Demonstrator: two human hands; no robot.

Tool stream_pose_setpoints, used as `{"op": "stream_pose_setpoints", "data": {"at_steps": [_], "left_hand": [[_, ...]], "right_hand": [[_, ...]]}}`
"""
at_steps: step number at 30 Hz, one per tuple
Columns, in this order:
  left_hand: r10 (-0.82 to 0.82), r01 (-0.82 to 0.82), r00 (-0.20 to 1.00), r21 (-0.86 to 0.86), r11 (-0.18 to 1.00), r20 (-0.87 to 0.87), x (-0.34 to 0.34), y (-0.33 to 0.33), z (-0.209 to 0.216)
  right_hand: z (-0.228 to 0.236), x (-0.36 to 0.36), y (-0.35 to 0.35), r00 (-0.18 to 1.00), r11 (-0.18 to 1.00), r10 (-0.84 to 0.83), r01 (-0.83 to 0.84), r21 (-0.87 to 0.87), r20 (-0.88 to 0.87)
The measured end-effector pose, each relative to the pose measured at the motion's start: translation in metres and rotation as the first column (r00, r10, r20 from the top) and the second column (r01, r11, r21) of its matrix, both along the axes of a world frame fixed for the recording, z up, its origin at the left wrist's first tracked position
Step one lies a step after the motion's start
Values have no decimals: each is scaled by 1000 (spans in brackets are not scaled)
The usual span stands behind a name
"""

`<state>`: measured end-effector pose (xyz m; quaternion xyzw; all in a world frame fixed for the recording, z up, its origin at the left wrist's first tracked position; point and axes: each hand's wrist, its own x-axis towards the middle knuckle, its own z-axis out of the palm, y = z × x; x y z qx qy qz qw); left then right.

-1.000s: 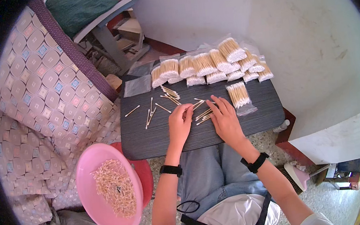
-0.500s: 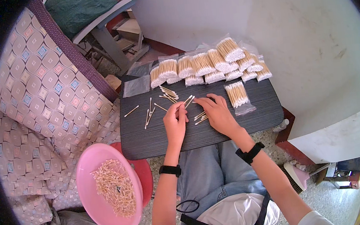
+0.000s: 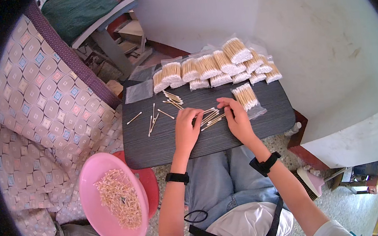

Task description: Sorting and packaging cotton swabs into small plastic bags.

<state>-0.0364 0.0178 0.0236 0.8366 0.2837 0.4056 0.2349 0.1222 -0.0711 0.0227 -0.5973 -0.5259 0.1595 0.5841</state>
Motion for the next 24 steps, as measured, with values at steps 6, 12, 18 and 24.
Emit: {"op": "stream_pose_setpoints", "data": {"at_steps": [6,12,18,24], "left_hand": [[72,-72,996,-16,997,43,-2,4,-7],[173,-152,981,-202,968,88,-1,0,-7],[178,-179,984,37,983,33,-1,1,-8],[38,-28,995,102,994,-95,1,-5,1]], "right_hand": [[0,-1,0,988,1000,-31,31,1,149],[0,-2,0,986,1000,-26,27,-1,166],[-1,-4,1,985,999,-27,23,26,169],[-3,-2,2,987,999,-28,24,23,161]]}}
